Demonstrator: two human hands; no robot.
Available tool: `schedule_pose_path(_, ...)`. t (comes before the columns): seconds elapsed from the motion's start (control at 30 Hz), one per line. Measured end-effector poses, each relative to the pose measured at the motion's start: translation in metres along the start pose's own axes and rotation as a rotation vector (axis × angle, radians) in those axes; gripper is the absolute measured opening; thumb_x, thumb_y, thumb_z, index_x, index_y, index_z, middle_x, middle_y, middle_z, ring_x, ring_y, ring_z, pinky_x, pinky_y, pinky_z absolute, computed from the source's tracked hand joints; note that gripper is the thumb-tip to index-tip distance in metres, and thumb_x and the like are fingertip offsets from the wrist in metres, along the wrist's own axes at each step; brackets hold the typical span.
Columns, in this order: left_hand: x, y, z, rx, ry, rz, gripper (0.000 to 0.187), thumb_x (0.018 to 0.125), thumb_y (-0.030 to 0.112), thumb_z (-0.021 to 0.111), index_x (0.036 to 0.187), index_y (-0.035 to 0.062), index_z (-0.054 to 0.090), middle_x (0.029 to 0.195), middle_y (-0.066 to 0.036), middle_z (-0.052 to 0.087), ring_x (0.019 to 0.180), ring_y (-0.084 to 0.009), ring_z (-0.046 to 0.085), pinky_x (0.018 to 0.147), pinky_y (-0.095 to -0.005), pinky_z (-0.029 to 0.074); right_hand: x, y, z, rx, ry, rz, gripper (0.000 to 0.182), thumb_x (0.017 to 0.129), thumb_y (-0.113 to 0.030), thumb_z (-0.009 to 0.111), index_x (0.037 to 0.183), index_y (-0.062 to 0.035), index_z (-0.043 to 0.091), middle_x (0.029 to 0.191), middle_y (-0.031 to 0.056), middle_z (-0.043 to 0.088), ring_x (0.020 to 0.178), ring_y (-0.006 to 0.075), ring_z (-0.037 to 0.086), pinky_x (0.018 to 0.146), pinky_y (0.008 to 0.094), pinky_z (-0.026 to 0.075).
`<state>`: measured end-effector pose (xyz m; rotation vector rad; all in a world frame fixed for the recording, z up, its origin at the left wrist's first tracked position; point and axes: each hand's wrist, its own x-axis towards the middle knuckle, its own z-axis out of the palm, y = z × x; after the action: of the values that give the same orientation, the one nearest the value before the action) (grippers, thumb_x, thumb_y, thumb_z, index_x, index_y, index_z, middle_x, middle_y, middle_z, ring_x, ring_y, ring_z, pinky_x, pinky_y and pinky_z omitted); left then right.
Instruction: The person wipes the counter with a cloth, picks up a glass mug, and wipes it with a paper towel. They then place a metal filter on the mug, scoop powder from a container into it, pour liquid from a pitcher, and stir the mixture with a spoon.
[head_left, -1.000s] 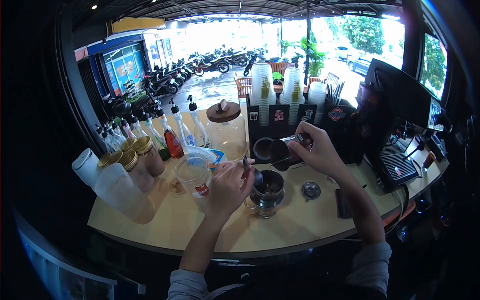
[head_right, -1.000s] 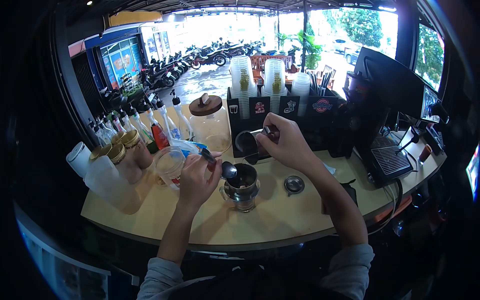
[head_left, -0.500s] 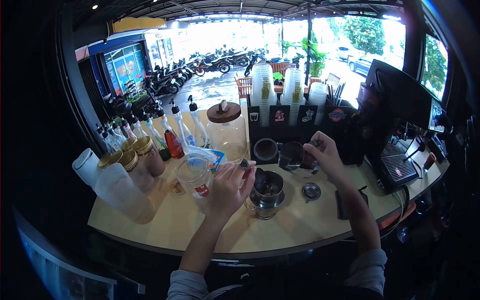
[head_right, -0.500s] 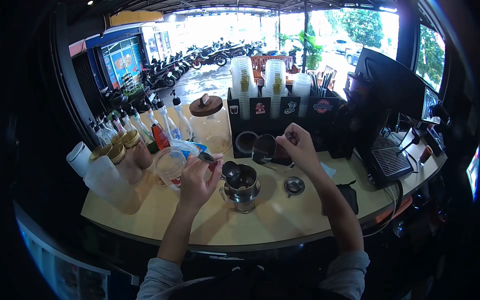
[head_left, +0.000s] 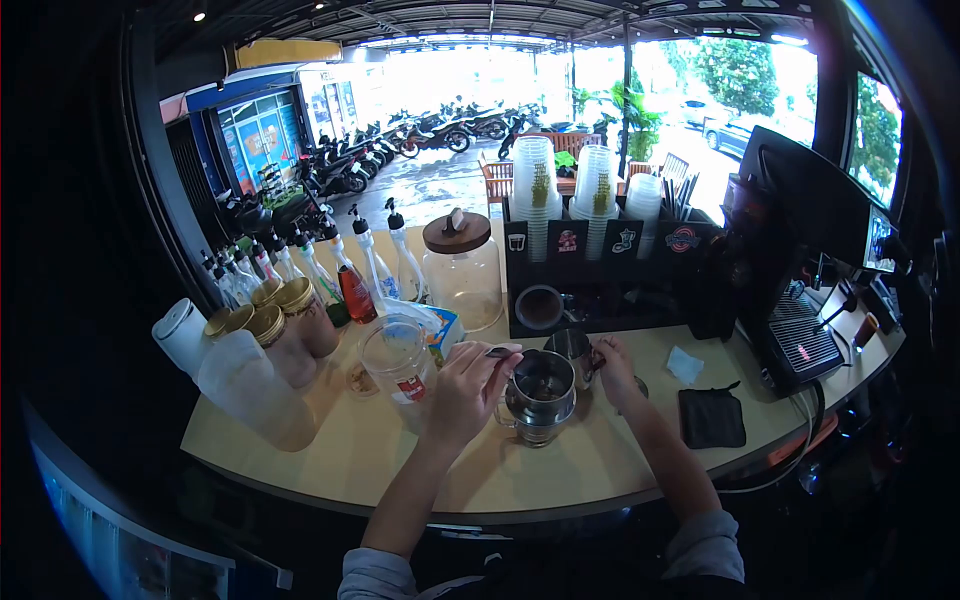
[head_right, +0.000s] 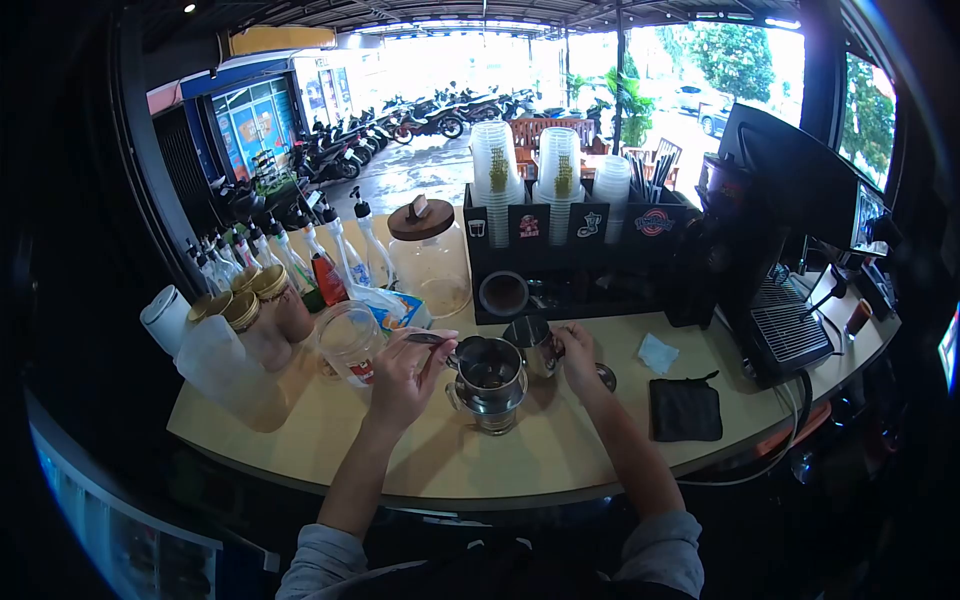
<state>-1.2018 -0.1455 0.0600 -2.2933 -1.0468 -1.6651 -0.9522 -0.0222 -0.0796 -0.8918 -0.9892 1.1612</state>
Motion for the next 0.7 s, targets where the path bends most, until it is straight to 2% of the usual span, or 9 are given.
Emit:
schedule_pose_path(0.2, 0.002, 0.001, -0.002, -0.021, -0.065, 0.05, 0.009, 0.084, 0.009, 0.067, 0.092, 0.0054, 0.066, 0.081, -0.006, 0.063, 0.076, -0.0228, 0.06, 0.072, -0.0354, 0.046, 0.005, 0.018, -0.015, 0.025, -0.049, 0.055, 0.016, 0.089, -0.011, 0.057, 0.076, -0.0079, 0.047, 0.068, 0.0007, 0.052, 0.066, 0.0102, 0.052, 0.061, 0.0266, 0.042)
schedule_pose_path(0.3, 0.007, 0.003, -0.001, -0.007, -0.116, 0.122, 0.012, 0.084, 0.01, 0.066, 0.094, 0.0062, 0.062, 0.081, -0.005, 0.06, 0.077, -0.0234, 0.059, 0.077, -0.0367, 0.044, 0.006, 0.005, -0.023, -0.361, -0.105, -0.019, 0.011, 0.089, -0.011, 0.057, 0.085, -0.0035, 0.052, 0.08, 0.0042, 0.057, 0.074, 0.0117, 0.056, 0.065, 0.0281, 0.045)
schedule_pose_path(0.37, 0.01, 0.004, 0.001, 0.018, -0.127, 0.174, 0.013, 0.083, 0.011, 0.067, 0.093, 0.0067, 0.061, 0.08, -0.005, 0.059, 0.078, -0.0234, 0.059, 0.077, -0.0368, 0.044, -0.013, -0.045, -0.007, -0.937, -0.105, -0.526, 0.024, 0.086, -0.011, 0.062, 0.107, -0.0001, 0.056, 0.096, 0.0064, 0.058, 0.08, 0.0119, 0.057, 0.07, 0.0279, 0.047)
schedule_pose_path(0.4, 0.012, 0.006, 0.004, 0.018, -0.164, 0.191, 0.012, 0.083, 0.01, 0.067, 0.093, 0.0072, 0.061, 0.081, -0.004, 0.058, 0.078, -0.0238, 0.058, 0.078, -0.0374, 0.044, -0.026, -0.077, 0.01, -0.937, -0.103, -0.533, 0.024, 0.086, -0.011, 0.062, 0.107, -0.0001, 0.056, 0.096, 0.0064, 0.058, 0.08, 0.0119, 0.057, 0.07, 0.0279, 0.047)
schedule_pose_path(0.47, 0.015, 0.008, 0.011, 0.019, -0.205, 0.239, 0.016, 0.078, 0.008, 0.069, 0.092, 0.008, 0.061, 0.082, -0.004, 0.056, 0.081, -0.0248, 0.058, 0.08, -0.038, 0.044, -0.06, -0.14, 0.05, -0.538, -0.448, -0.427, 0.048, 0.082, -0.008, 0.068, 0.127, -0.0035, 0.053, 0.114, 0.0087, 0.056, 0.08, 0.014, 0.059, 0.07, 0.0275, 0.049)
schedule_pose_path(0.57, 0.018, 0.012, 0.016, 0.093, -0.244, 0.325, 0.02, 0.074, 0.009, 0.072, 0.091, 0.0079, 0.062, 0.087, -0.004, 0.057, 0.086, -0.026, 0.058, 0.082, -0.0381, 0.045, -0.095, -0.183, 0.076, -0.612, -0.707, -0.525, 0.048, 0.081, -0.005, 0.068, 0.128, -0.0054, 0.055, 0.115, 0.0111, 0.058, 0.081, 0.0163, 0.061, 0.07, 0.0281, 0.05)
schedule_pose_path(0.6, 0.017, 0.009, 0.019, 0.11, -0.265, 0.333, 0.026, 0.07, 0.011, 0.073, 0.093, 0.0079, 0.062, 0.094, -0.005, 0.058, 0.09, -0.0268, 0.058, 0.085, -0.0387, 0.045, -0.097, -0.18, 0.08, -0.615, -0.703, -0.527, 0.048, 0.081, -0.005, 0.068, 0.128, -0.0054, 0.055, 0.115, 0.0111, 0.058, 0.081, 0.0163, 0.061, 0.07, 0.0281, 0.05)
schedule_pose_path(0.63, 0.015, 0.009, 0.021, 0.108, -0.263, 0.336, 0.026, 0.07, 0.011, 0.073, 0.093, 0.0079, 0.062, 0.094, -0.005, 0.058, 0.09, -0.0268, 0.058, 0.085, -0.0387, 0.045, -0.098, -0.174, 0.083, -0.652, -0.662, -0.73, 0.041, 0.082, -0.003, 0.067, 0.123, -0.0058, 0.059, 0.114, 0.0115, 0.059, 0.082, 0.0172, 0.062, 0.07, 0.0293, 0.051)
schedule_pose_path(0.7, 0.013, 0.01, 0.021, 0.089, -0.251, 0.329, 0.024, 0.078, 0.019, 0.07, 0.095, 0.0061, 0.06, 0.098, -0.007, 0.057, 0.095, -0.0268, 0.057, 0.09, -0.041, 0.043, -0.103, -0.171, 0.082, -0.687, -0.614, -0.935, 0.035, 0.083, -0.001, 0.065, 0.118, -0.0061, 0.063, 0.113, 0.0118, 0.06, 0.083, 0.018, 0.062, 0.069, 0.0305, 0.052)
